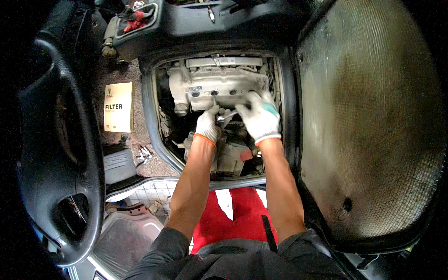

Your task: The person removes old spark plugs from the engine using a socket wrench and replaces them with new ones. They handle the spark plugs individually, install them into the engine, and tighten them with the wrench.

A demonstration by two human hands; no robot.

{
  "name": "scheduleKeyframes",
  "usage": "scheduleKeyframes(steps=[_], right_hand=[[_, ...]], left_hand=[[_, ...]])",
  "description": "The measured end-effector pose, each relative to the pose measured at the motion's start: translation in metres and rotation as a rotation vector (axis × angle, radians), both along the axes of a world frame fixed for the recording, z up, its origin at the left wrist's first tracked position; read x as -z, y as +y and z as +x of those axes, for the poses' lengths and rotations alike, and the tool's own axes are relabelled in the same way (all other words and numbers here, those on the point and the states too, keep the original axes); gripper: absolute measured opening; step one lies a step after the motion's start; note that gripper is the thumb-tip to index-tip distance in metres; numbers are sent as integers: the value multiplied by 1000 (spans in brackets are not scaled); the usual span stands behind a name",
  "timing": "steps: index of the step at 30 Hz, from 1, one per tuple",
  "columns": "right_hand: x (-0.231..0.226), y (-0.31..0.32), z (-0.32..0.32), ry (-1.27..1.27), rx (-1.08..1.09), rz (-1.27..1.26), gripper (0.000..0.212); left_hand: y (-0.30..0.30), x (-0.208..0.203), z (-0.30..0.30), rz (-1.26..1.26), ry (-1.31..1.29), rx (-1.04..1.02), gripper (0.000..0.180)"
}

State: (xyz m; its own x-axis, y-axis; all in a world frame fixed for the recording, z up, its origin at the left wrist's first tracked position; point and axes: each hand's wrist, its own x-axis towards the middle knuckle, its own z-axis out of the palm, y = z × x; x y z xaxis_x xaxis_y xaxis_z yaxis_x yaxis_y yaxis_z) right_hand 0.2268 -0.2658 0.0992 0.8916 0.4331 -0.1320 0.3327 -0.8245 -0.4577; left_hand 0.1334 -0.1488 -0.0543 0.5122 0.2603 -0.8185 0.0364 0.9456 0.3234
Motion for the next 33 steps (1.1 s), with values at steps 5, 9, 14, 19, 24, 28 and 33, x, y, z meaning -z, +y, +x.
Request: scheduleKeyframes(steps=[5, 9, 14, 19, 24, 28, 33], right_hand=[[-31, 33, 16, -187, -448, -427, 29], [26, 17, 30, 105, -505, -735, 23], [81, 0, 1, 234, -341, -492, 22], [84, 3, 7, 307, -412, -514, 23], [2, 80, 16, 29, -669, -662, 26], [11, 53, 35, 171, -665, -669, 56], [50, 21, 20, 338, -356, -457, 80]], left_hand=[[0, -12, 1, -72, 2, -97, 15], [1, -38, 20, -144, -37, -177, 16], [-2, -24, 26, -293, -31, -332, 18], [-4, -17, 25, -205, -60, -259, 17], [5, -3, 22, -254, -202, -135, 25], [-5, -39, 33, -327, -141, -284, 22], [11, -4, 31, -202, -52, -166, 12]])
